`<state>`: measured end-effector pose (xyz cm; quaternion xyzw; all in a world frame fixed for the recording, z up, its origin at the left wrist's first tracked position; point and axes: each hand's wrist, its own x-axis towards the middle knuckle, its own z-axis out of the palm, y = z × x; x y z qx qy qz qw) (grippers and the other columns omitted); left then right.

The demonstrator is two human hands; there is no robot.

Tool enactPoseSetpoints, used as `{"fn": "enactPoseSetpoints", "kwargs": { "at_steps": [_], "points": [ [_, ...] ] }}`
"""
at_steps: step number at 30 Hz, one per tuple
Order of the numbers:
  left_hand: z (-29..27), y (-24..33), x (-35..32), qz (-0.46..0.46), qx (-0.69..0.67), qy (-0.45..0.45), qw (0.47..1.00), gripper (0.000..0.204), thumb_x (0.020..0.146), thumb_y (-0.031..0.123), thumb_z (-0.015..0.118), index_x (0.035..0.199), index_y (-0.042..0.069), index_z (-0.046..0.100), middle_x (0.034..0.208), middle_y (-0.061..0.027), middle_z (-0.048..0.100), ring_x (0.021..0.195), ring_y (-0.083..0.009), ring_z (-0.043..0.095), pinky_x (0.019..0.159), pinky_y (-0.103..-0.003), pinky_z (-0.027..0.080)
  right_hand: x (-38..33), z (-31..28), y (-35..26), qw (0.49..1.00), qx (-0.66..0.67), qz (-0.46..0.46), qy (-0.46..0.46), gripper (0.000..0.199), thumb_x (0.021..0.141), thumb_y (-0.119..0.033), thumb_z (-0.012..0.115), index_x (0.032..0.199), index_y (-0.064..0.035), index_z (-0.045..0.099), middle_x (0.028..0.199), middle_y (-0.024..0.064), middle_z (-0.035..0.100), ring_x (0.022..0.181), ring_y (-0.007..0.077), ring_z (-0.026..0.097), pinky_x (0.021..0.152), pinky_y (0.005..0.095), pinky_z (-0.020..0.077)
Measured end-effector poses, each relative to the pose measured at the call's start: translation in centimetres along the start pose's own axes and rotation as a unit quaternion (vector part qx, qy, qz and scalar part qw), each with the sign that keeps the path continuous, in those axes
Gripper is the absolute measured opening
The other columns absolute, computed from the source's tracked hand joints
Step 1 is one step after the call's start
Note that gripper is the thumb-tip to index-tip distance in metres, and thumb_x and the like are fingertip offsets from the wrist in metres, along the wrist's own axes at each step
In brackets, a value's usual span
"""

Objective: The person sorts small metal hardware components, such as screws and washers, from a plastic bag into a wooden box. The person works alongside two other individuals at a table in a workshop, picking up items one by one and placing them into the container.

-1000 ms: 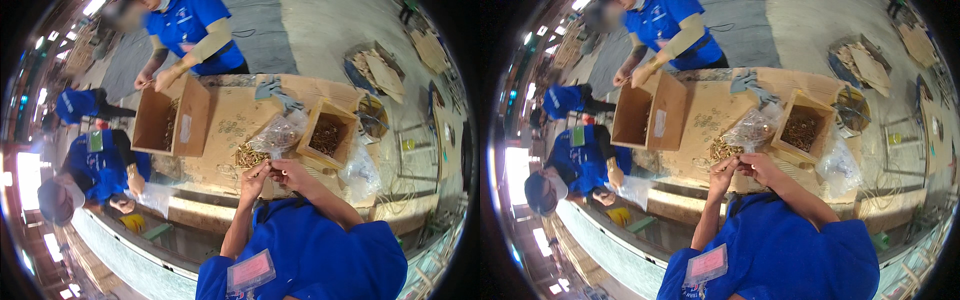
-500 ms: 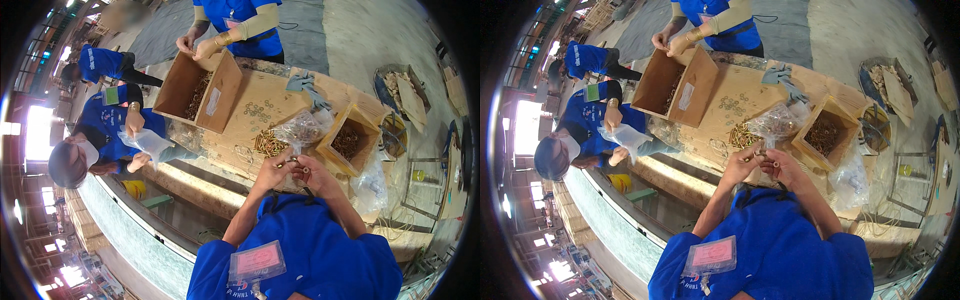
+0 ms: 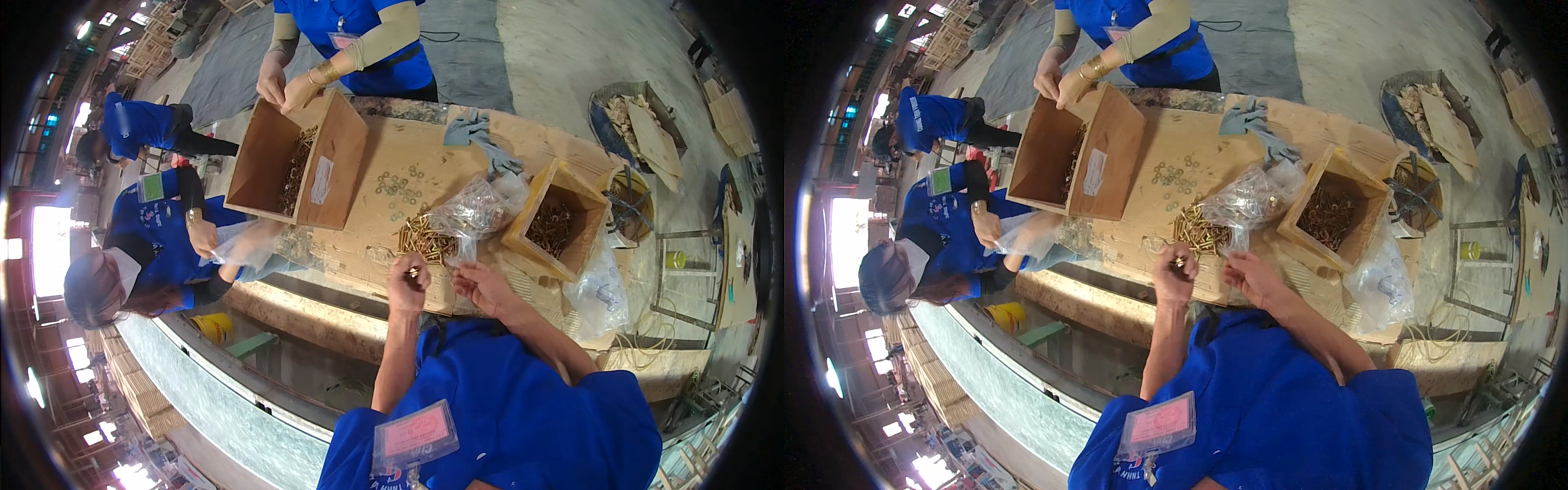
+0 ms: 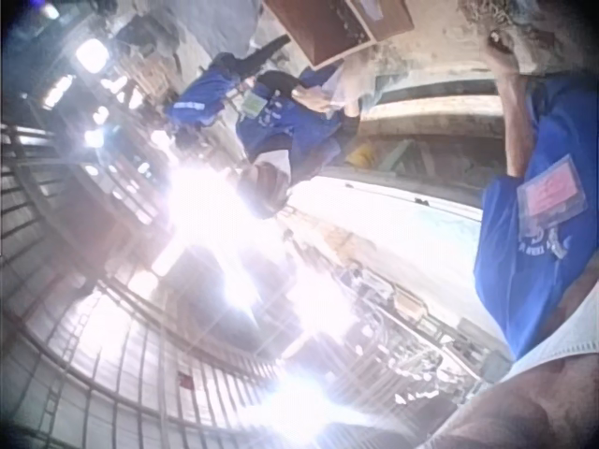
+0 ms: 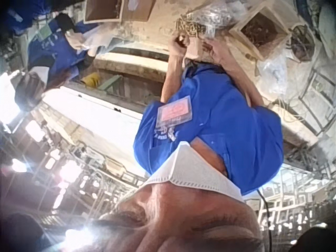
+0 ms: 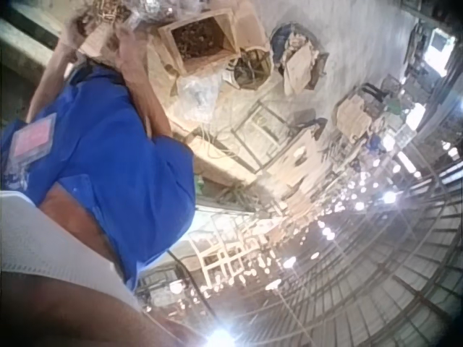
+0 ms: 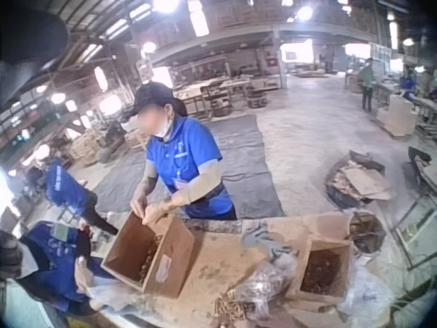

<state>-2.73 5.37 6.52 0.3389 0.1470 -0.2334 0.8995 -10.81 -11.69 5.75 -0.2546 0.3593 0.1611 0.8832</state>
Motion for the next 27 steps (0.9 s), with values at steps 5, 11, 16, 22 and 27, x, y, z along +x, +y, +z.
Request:
{"fn": "enactPoseSetpoints", "kwargs": {
  "at_steps": [5,11,16,22,27],
  "points": [
    [-3.2,3.5,4.2,-0.01,0.018,0.041,0.999,0.019,0.093,0.025,0.061,0.081,0.01,0.059,0.073,-0.0027,0.055,0.055,-0.014,0.046,0.045,-0.027,0.037,0.4,-1.9,0.5,0.998,-0.009,0.065,0.016,0.023,0.1,-0.015,0.054,0.118,-0.0019,0.051,0.101,0.0107,0.064,0.085,0.0185,0.065,0.079,0.0304,0.058],
    [-4.9,5.8,13.0,0.119,0.534,0.06,0.835,0.027,0.092,0.023,0.066,0.103,-0.001,0.066,0.077,-0.0073,0.066,0.064,-0.0187,0.062,0.059,-0.03,0.049,0.3,-0.5,-2.2,0.994,-0.054,0.094,-0.026,0.025,0.101,-0.023,0.052,0.115,-0.0027,0.055,0.098,0.0119,0.066,0.077,0.0173,0.067,0.068,0.0299,0.0591],
    [-3.7,5.3,18.6,0.097,0.8,0.089,0.585,0.047,0.091,0.035,0.061,0.126,0.004,0.06,0.101,-0.0201,0.07,0.093,-0.035,0.068,0.075,-0.042,0.054,1.0,0.6,-3.3,0.994,-0.099,0.044,-0.015,0.025,0.1,-0.027,0.055,0.11,-0.004,0.058,0.092,0.0071,0.065,0.074,0.013,0.064,0.064,0.0271,0.0553],
    [-4.1,6.2,18.7,0.116,0.807,0.165,0.555,0.055,0.094,0.045,0.051,0.132,0.005,0.057,0.105,-0.0239,0.069,0.094,-0.0416,0.067,0.077,-0.05,0.053,7.0,8.0,-6.0,0.922,-0.362,-0.133,-0.03,0.032,0.09,-0.03,0.07,0.105,-0.0029,0.064,0.088,0.0053,0.064,0.074,0.0151,0.062,0.063,0.0297,0.049],
    [-4.1,6.0,14.7,0.31,0.642,0.11,0.692,0.037,0.09,0.02,0.066,0.119,-0.004,0.064,0.095,-0.0233,0.071,0.088,-0.0337,0.07,0.075,-0.039,0.054,18.8,10.7,-6.9,0.667,-0.685,-0.289,0.058,0.058,0.079,-0.035,0.078,0.124,-0.0034,0.058,0.106,0.0144,0.062,0.09,0.0275,0.063,0.074,0.0357,0.0521]
  ]
}}
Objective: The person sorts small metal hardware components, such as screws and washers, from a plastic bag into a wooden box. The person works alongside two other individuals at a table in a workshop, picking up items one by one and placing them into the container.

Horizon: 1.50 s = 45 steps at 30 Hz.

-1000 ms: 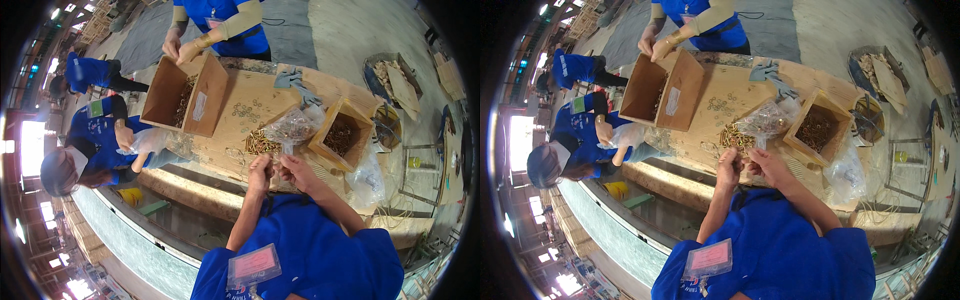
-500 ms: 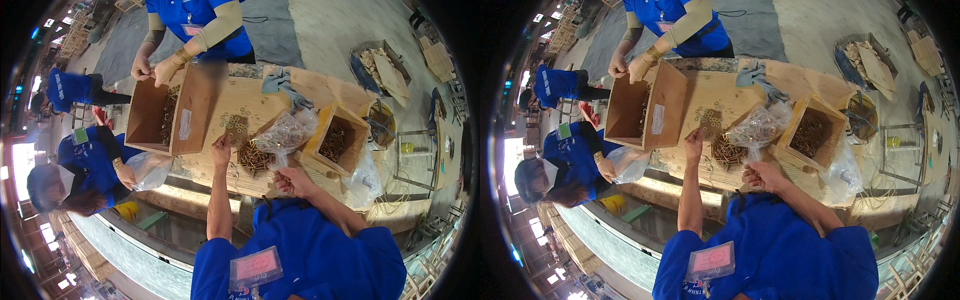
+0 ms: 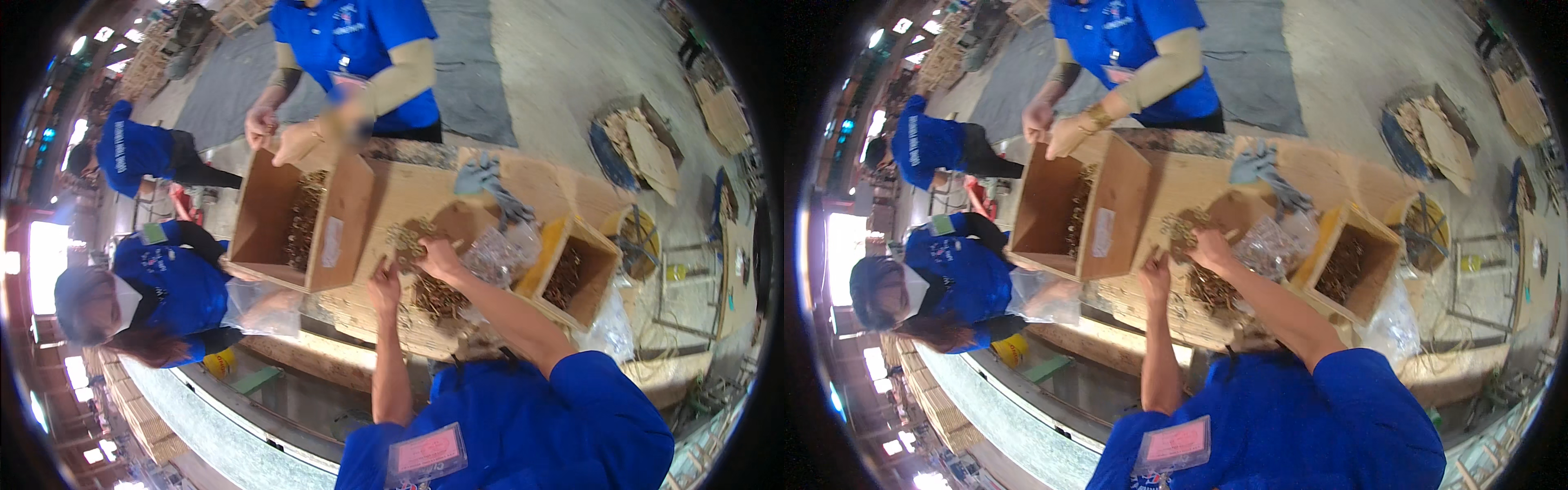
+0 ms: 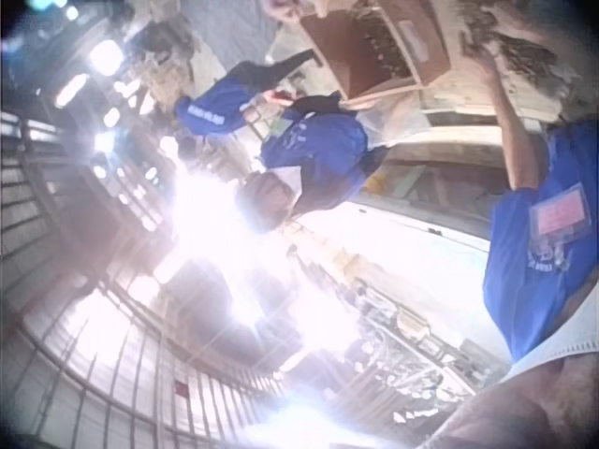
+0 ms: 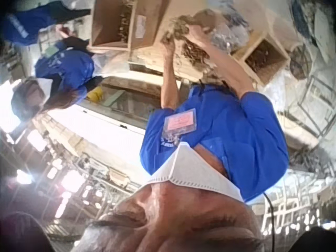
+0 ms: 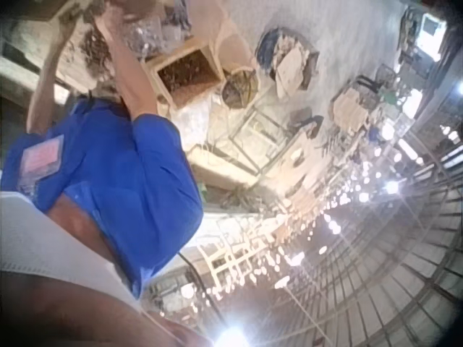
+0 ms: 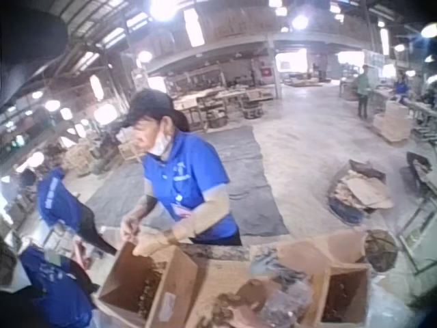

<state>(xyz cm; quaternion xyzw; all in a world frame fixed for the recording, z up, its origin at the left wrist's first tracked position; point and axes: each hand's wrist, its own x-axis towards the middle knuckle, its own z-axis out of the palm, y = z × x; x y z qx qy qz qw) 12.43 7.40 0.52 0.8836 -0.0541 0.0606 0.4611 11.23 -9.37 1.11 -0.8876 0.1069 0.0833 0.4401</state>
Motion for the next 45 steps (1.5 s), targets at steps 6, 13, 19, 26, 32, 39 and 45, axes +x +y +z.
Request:
{"fn": "enactPoseSetpoints", "kwargs": {
  "at_steps": [6,13,19,26,32,39,45],
  "points": [
    [-4.4,2.4,-7.7,-0.225,-0.049,-0.057,0.971,0.037,0.094,0.025,0.064,0.114,-0.006,0.067,0.072,-0.0077,0.063,0.068,-0.0078,0.052,0.06,-0.026,0.044,3.5,2.8,-0.6,0.969,-0.243,-0.042,-0.019,0.075,0.076,-0.043,0.078,0.14,-0.0172,0.047,0.145,0.0175,0.037,0.131,0.042,0.039,0.099,0.0531,0.0446],
    [-4.4,2.0,-11.9,-0.253,-0.082,-0.054,0.962,0.03,0.093,0.025,0.065,0.109,0.0,0.07,0.063,-0.0038,0.056,0.06,-0.0068,0.046,0.055,-0.027,0.041,7.2,4.2,-0.1,0.946,-0.298,-0.125,-0.028,0.045,0.081,-0.015,0.066,0.125,-0.0182,0.06,0.13,0.0184,0.05,0.104,0.036,0.063,0.083,0.0454,0.0552],
    [-4.0,2.8,-10.8,-0.255,-0.129,-0.035,0.958,0.033,0.094,0.026,0.064,0.109,-0.003,0.069,0.074,-0.0042,0.062,0.069,-0.007,0.051,0.062,-0.024,0.043,8.7,2.7,-0.2,0.947,-0.291,-0.08,-0.113,0.051,0.079,-0.013,0.067,0.129,-0.014,0.058,0.133,0.019,0.053,0.108,0.039,0.061,0.084,0.0478,0.0548],
    [-5.4,2.7,-10.7,-0.276,-0.117,-0.028,0.954,0.033,0.094,0.025,0.063,0.109,-0.003,0.069,0.071,-0.0011,0.061,0.066,-0.0062,0.051,0.06,-0.024,0.043,4.7,1.6,-2.6,0.938,-0.318,-0.123,-0.061,0.048,0.082,-0.012,0.065,0.129,-0.0162,0.057,0.132,0.0131,0.051,0.124,0.0354,0.051,0.1,0.0421,0.0475],
    [-5.9,3.2,-10.6,-0.278,-0.104,-0.038,0.954,0.034,0.094,0.028,0.063,0.109,-0.002,0.069,0.071,-0.0014,0.06,0.065,-0.0066,0.049,0.059,-0.025,0.042,5.0,0.4,0.8,0.946,-0.277,-0.113,-0.125,0.048,0.077,-0.015,0.073,0.123,-0.0179,0.061,0.132,0.0168,0.054,0.123,0.0361,0.053,0.103,0.044,0.0445],
    [-4.8,2.8,-10.8,-0.244,-0.125,-0.015,0.962,0.035,0.094,0.032,0.065,0.11,0.001,0.07,0.067,-0.003,0.058,0.062,-0.007,0.048,0.057,-0.026,0.043,5.8,0.7,1.1,0.958,-0.259,-0.099,-0.068,0.031,0.072,-0.007,0.069,0.103,-0.0081,0.064,0.11,0.0199,0.063,0.099,0.037,0.065,0.083,0.0472,0.053],
    [-5.0,4.1,-10.3,-0.259,-0.118,-0.034,0.958,0.035,0.094,0.032,0.065,0.109,0.001,0.07,0.07,-0.008,0.063,0.065,-0.0094,0.054,0.06,-0.028,0.046,6.3,2.1,3.5,0.956,-0.259,-0.111,-0.085,0.022,0.071,-0.007,0.071,0.093,-0.0072,0.067,0.094,0.0193,0.068,0.092,0.0374,0.067,0.079,0.0452,0.0541]
  ]
}}
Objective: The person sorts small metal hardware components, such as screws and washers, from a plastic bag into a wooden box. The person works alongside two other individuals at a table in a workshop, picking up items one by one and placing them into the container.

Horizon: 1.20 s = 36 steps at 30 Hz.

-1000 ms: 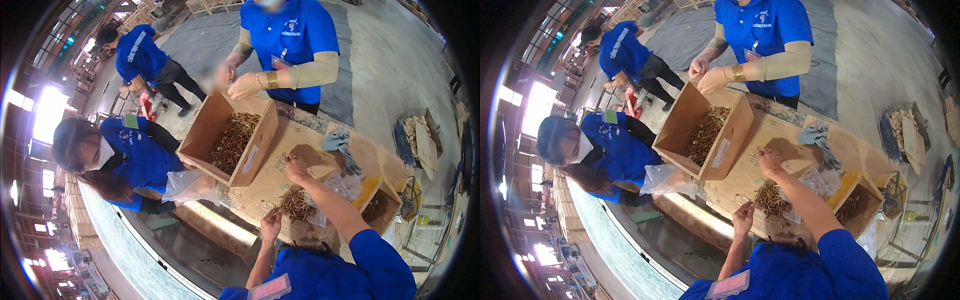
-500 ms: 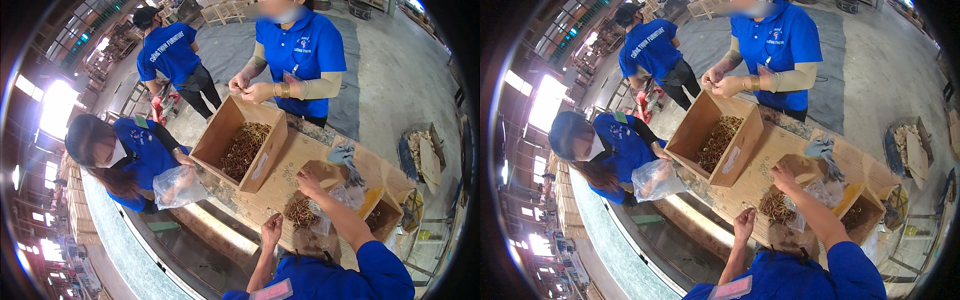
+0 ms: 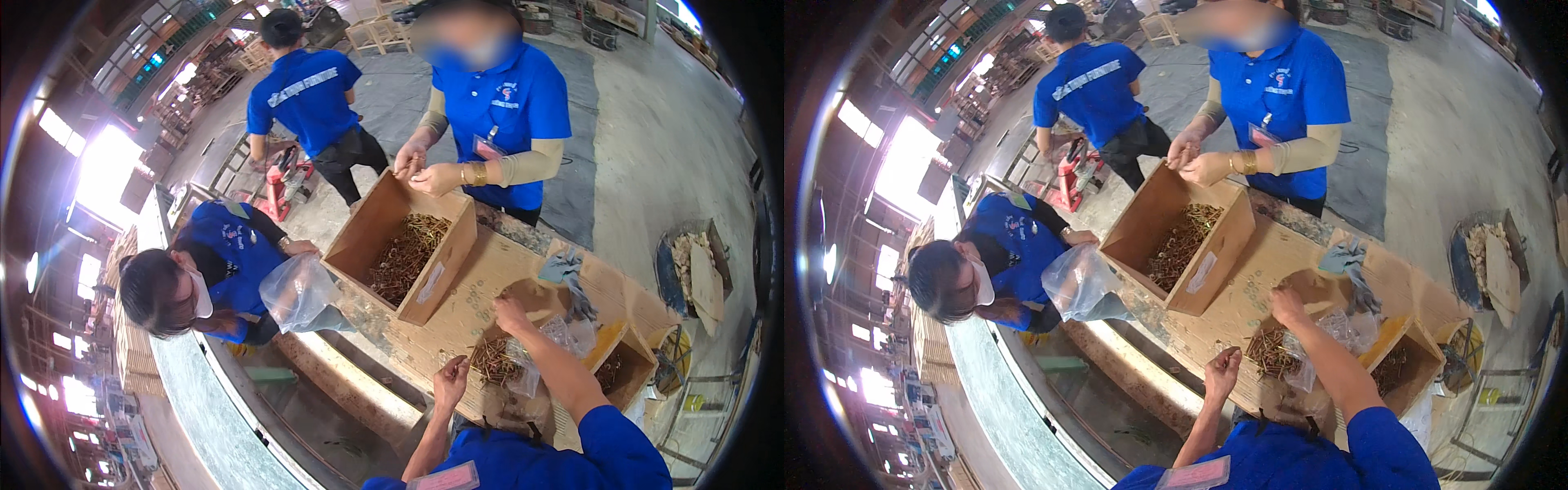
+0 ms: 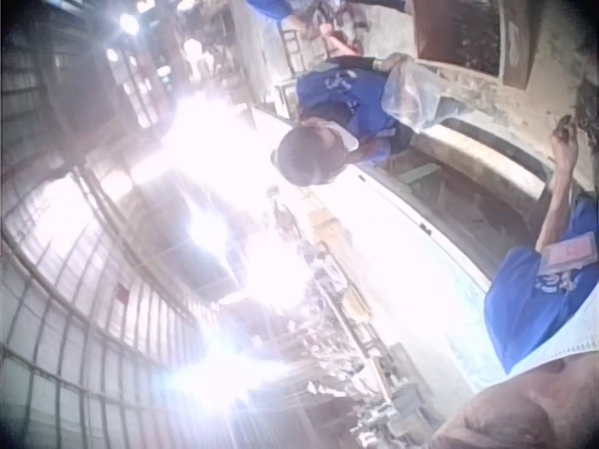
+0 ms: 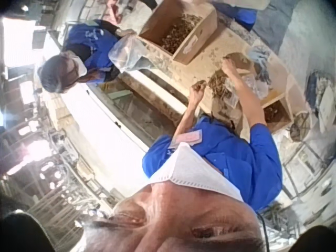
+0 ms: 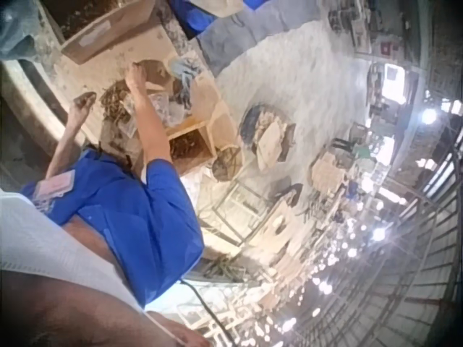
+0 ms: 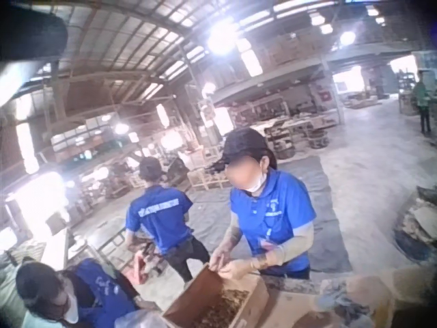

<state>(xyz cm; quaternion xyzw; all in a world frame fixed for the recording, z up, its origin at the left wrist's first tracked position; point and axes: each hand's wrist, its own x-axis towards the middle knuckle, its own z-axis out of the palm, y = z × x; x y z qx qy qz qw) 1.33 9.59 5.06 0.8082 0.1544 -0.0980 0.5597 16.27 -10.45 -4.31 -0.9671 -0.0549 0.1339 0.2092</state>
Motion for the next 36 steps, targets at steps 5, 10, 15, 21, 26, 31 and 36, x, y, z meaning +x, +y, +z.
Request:
{"fn": "enactPoseSetpoints", "kwargs": {
  "at_steps": [5,10,15,21,26,31,36],
  "points": [
    [-0.2,0.7,-0.3,0.053,0.045,0.002,0.998,0.033,0.094,0.032,0.064,0.11,0.004,0.07,0.067,-0.0063,0.057,0.063,-0.0122,0.052,0.059,-0.029,0.045,-0.2,-1.4,1.8,0.886,0.428,0.175,0.027,0.01,0.081,-0.009,0.07,0.089,-0.0027,0.067,0.086,0.0109,0.068,0.08,0.0224,0.067,0.065,0.0334,0.0532],
    [0.1,-3.0,1.4,0.128,0.106,0.047,0.985,0.026,0.09,0.03,0.066,0.107,0.01,0.07,0.073,-0.0203,0.064,0.068,-0.0254,0.065,0.065,-0.038,0.052,-3.3,-6.9,-0.1,0.466,0.877,0.113,0.0,0.014,0.095,-0.004,0.059,0.109,-0.0011,0.061,0.096,0.0054,0.062,0.09,0.016,0.062,0.077,0.027,0.0536],
    [0.2,-3.9,2.3,0.033,0.017,-0.029,0.999,0.024,0.093,0.018,0.062,0.098,-0.004,0.071,0.079,-0.0063,0.071,0.074,-0.0118,0.062,0.067,-0.03,0.05,-12.4,-8.6,-3.1,0.452,0.885,0.102,-0.053,0.021,0.098,-0.003,0.053,0.118,0.0026,0.057,0.107,0.0113,0.065,0.093,0.0186,0.065,0.084,0.0282,0.0563],
    [1.1,-4.2,1.0,0.157,0.284,-0.006,0.946,0.031,0.089,0.036,0.062,0.11,0.016,0.073,0.08,-0.0154,0.072,0.075,-0.0345,0.071,0.067,-0.043,0.054,-23.0,-5.7,-3.7,0.484,0.855,0.165,-0.081,0.018,0.1,-0.014,0.054,0.108,0.0005,0.062,0.103,0.0117,0.067,0.087,0.0178,0.066,0.077,0.0278,0.0578],
    [2.9,-3.6,-0.1,0.192,0.451,-0.074,0.868,0.025,0.088,0.033,0.06,0.104,0.017,0.069,0.076,-0.0172,0.07,0.074,-0.0381,0.069,0.066,-0.049,0.054,-28.5,-1.6,-2.5,0.535,0.807,0.209,-0.138,0.018,0.099,-0.017,0.059,0.111,-0.0038,0.06,0.101,0.0124,0.068,0.078,0.0155,0.068,0.069,0.0277,0.0589],
    [3.4,-3.9,-0.2,0.225,0.469,-0.083,0.85,0.018,0.086,0.029,0.061,0.095,0.015,0.067,0.075,-0.0198,0.068,0.073,-0.04,0.068,0.064,-0.051,0.054,-29.8,-1.8,-2.6,0.527,0.81,0.228,-0.118,0.02,0.099,-0.019,0.058,0.109,-0.0016,0.061,0.099,0.0103,0.068,0.077,0.0136,0.066,0.066,0.0271,0.0574],
    [3.1,-3.5,0.2,0.234,0.343,-0.08,0.906,0.017,0.086,0.028,0.061,0.09,0.013,0.069,0.077,-0.0201,0.068,0.074,-0.0416,0.067,0.064,-0.05,0.054,-29.1,-1.8,-1.6,0.498,0.831,0.225,-0.102,0.021,0.099,-0.018,0.057,0.109,-0.0005,0.061,0.097,0.009,0.068,0.075,0.0134,0.065,0.062,0.0263,0.055]
  ]
}}
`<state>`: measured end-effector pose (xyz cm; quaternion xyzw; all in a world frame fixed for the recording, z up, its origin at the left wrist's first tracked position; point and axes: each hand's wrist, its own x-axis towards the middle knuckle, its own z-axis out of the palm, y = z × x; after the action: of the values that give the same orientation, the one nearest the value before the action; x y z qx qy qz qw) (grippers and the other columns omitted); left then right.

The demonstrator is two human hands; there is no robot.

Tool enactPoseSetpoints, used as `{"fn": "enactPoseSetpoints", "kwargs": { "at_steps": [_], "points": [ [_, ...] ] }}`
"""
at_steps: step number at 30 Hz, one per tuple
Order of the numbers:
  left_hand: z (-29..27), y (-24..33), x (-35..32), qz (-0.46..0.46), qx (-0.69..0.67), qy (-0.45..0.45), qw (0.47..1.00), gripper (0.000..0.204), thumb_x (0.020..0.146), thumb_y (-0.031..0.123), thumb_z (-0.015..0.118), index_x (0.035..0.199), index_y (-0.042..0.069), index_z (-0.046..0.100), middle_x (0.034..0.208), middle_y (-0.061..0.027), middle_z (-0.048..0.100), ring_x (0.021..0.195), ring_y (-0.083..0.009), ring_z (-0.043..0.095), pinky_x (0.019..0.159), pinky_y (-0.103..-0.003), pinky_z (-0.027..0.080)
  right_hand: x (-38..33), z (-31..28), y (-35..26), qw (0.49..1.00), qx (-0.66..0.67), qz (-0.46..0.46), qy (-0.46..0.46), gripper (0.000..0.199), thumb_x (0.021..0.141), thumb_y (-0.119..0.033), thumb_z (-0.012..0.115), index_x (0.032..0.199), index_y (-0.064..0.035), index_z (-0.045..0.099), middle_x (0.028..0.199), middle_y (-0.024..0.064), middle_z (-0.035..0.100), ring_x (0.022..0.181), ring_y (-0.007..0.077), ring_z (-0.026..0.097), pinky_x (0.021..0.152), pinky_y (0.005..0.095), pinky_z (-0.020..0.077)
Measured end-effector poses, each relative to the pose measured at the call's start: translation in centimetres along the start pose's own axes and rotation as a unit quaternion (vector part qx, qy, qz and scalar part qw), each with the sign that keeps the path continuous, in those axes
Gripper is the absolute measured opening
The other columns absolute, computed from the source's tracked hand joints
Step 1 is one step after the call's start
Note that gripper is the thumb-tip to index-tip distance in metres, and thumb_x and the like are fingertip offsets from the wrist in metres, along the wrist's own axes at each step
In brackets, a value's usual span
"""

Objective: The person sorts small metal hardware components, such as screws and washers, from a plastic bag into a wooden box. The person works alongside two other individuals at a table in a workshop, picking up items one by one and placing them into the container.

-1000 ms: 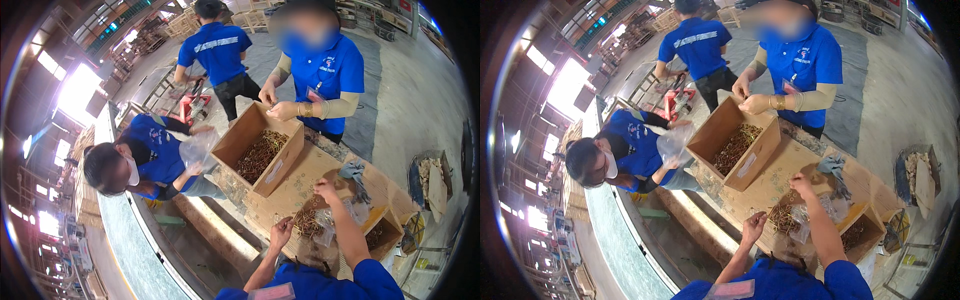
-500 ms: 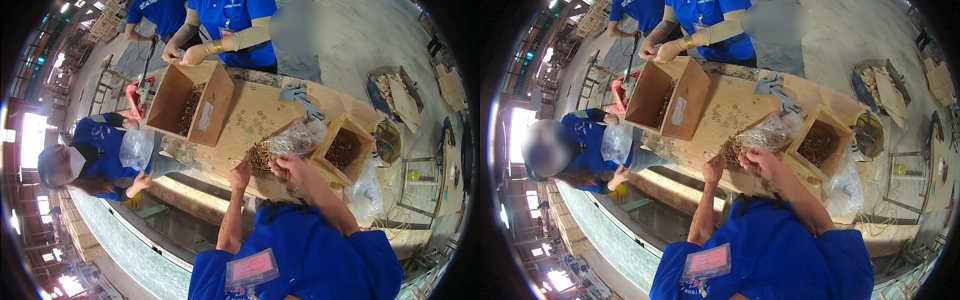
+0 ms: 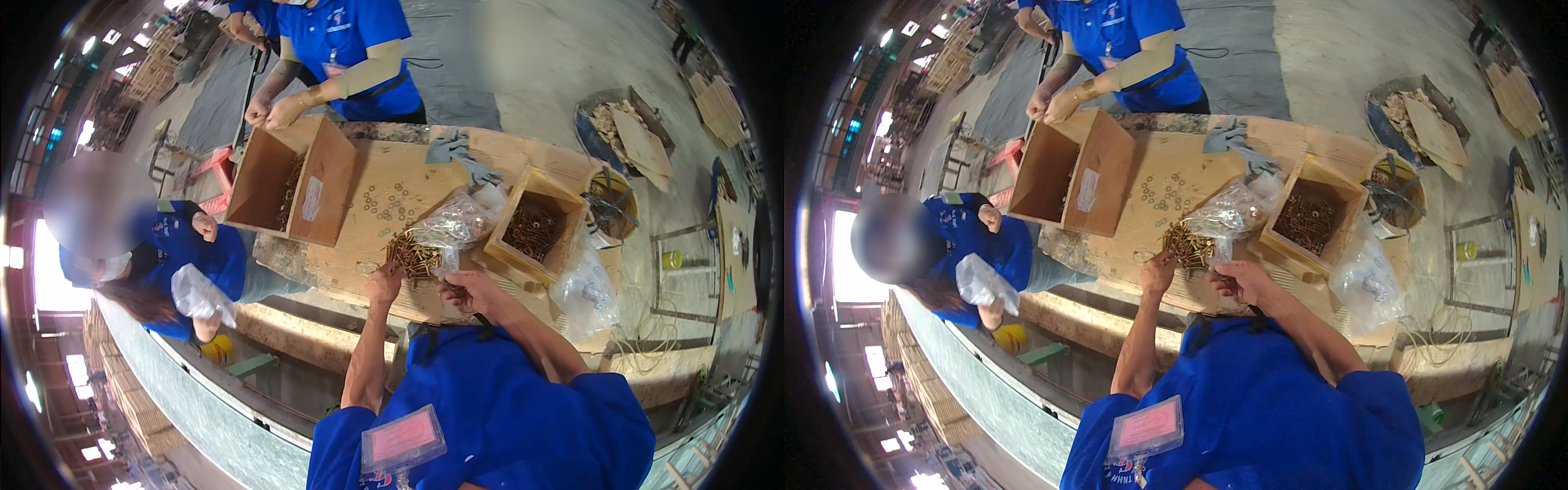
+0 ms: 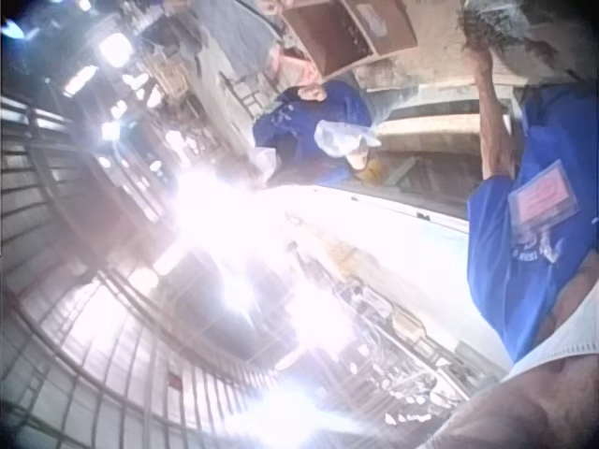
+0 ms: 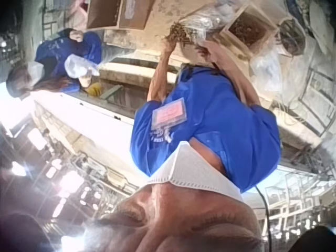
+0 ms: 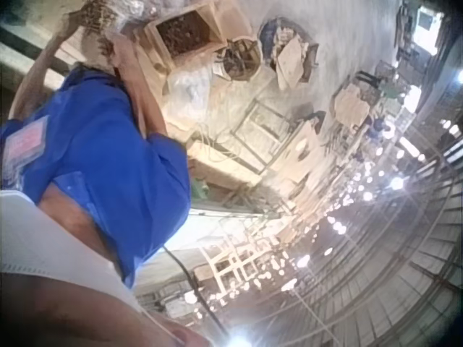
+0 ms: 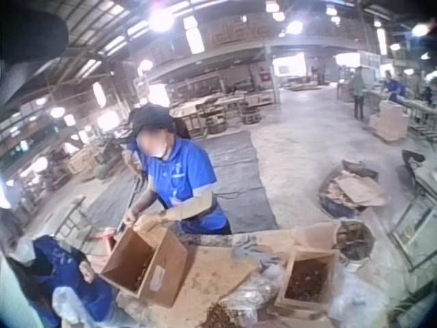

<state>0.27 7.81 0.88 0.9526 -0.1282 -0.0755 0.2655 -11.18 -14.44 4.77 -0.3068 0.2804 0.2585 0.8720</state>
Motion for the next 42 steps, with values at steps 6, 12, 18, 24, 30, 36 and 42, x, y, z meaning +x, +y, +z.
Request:
{"fn": "enactPoseSetpoints", "kwargs": {
  "at_steps": [6,12,18,24,30,36,42],
  "points": [
    [1.1,0.4,-0.3,-0.03,0.164,-0.032,0.985,0.022,0.085,0.03,0.058,0.096,0.014,0.067,0.078,-0.0246,0.069,0.075,-0.0435,0.069,0.067,-0.055,0.055,-0.2,0.2,-0.3,0.999,0.019,-0.017,0.02,0.022,0.096,-0.018,0.061,0.109,-0.0007,0.063,0.092,0.0082,0.069,0.07,0.0127,0.065,0.061,0.0255,0.0568],
    [0.7,0.5,-0.2,-0.058,0.138,-0.07,0.986,0.025,0.083,0.03,0.061,0.101,0.015,0.07,0.086,-0.0249,0.069,0.082,-0.042,0.069,0.072,-0.05,0.055,-0.4,-0.2,-0.1,0.999,0.02,-0.018,0.022,0.019,0.096,-0.016,0.061,0.106,0.0,0.063,0.092,0.0087,0.069,0.07,0.0132,0.066,0.062,0.0263,0.0572],
    [-1.0,3.2,-2.9,-0.141,-0.483,-0.163,0.849,0.029,0.088,0.019,0.071,0.11,0.0,0.071,0.077,-0.002,0.07,0.07,-0.013,0.062,0.064,-0.03,0.05,-0.9,0.3,0.0,0.998,0.02,-0.021,0.059,0.018,0.095,-0.012,0.06,0.108,0.0007,0.062,0.092,0.0097,0.069,0.073,0.0141,0.067,0.064,0.0277,0.058],
    [-3.4,10.0,-4.5,-0.083,-0.497,-0.167,0.847,0.017,0.092,0.014,0.068,0.105,0.003,0.073,0.071,0.0045,0.063,0.055,-0.0021,0.046,0.048,-0.019,0.035,-1.0,1.4,-0.5,0.998,-0.013,-0.029,0.059,0.02,0.093,-0.01,0.061,0.111,-0.0006,0.062,0.093,0.0098,0.07,0.073,0.0154,0.068,0.065,0.0285,0.0591],
    [-3.2,9.7,-4.3,0.037,-0.453,-0.112,0.884,0.019,0.092,0.01,0.067,0.108,0.0,0.072,0.084,0.0,0.071,0.076,-0.0085,0.061,0.067,-0.025,0.05,-1.3,2.2,-1.2,0.999,0.01,-0.043,0.011,0.024,0.092,-0.015,0.066,0.112,-0.002,0.064,0.093,0.0085,0.069,0.076,0.0154,0.068,0.069,0.0294,0.0584],
    [-3.7,9.3,-2.8,0.069,-0.35,-0.182,0.916,0.027,0.09,0.009,0.068,0.116,0.003,0.07,0.091,-0.0052,0.073,0.082,-0.0103,0.065,0.076,-0.026,0.052,-2.5,2.3,-1.6,0.997,-0.013,-0.073,-0.016,0.028,0.096,-0.027,0.063,0.112,-0.0043,0.065,0.096,0.005,0.07,0.084,0.0122,0.066,0.076,0.0268,0.0567],
    [-2.7,8.7,7.1,0.039,-0.114,-0.051,0.991,0.045,0.089,0.033,0.067,0.124,0.004,0.064,0.091,-0.0215,0.071,0.077,-0.0243,0.068,0.072,-0.036,0.053,-3.0,1.1,-1.9,0.997,-0.005,-0.076,-0.005,0.028,0.096,-0.027,0.065,0.108,-0.0021,0.065,0.092,0.0048,0.066,0.075,0.0121,0.063,0.064,0.0267,0.0535]
  ]
}}
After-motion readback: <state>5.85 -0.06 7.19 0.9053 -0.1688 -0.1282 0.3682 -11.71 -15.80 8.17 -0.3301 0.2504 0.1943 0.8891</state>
